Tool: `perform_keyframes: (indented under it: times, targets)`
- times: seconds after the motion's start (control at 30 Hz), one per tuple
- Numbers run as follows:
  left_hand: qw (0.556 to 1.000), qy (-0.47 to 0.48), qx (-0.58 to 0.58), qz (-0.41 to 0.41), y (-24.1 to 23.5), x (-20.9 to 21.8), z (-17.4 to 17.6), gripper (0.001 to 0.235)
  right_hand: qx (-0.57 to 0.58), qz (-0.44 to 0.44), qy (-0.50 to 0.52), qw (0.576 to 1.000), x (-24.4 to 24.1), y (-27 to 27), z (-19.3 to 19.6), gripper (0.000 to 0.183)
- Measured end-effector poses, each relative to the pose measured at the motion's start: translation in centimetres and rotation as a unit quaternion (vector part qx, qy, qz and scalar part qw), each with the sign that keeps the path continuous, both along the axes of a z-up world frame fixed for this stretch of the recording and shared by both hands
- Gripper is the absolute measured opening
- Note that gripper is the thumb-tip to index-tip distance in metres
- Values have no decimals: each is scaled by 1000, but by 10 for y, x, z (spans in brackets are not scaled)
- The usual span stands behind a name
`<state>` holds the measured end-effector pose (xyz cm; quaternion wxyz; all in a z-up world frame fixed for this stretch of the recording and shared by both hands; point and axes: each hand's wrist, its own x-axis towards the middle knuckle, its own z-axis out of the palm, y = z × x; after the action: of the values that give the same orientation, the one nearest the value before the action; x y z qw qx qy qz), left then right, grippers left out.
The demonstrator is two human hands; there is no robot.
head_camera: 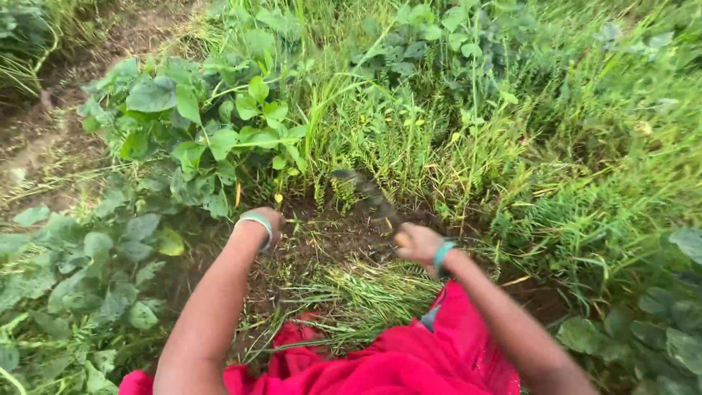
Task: Harvest small bundles of green stalks using a sickle.
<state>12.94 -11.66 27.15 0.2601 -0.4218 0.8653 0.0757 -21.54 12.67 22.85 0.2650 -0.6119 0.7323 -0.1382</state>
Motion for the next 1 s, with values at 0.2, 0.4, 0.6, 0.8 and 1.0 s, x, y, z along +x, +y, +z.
perform_keyframes:
  times: [0.2,0.4,0.6,0.8,1.0]
  targets:
    - [997,-14,-69,11,-52,-16,-4,38,-8,152,-70,986,63,-50,-98,49]
    - [939,152,-302,59,-227,-17,-63,24,40,205,-51,977,69,-58,-131,42]
    - [914,-126,-377,76,-268,7,76,100,114,83,-143,980,63,-91,-118,38]
    - [882,-23,-304,359,-263,205,122,93,47,-82,-123,988,52,-97,-115,51]
    - [818,-8,-178,547,-157,321,11,66,-55,-87,-208,973,48,-94,-150,60]
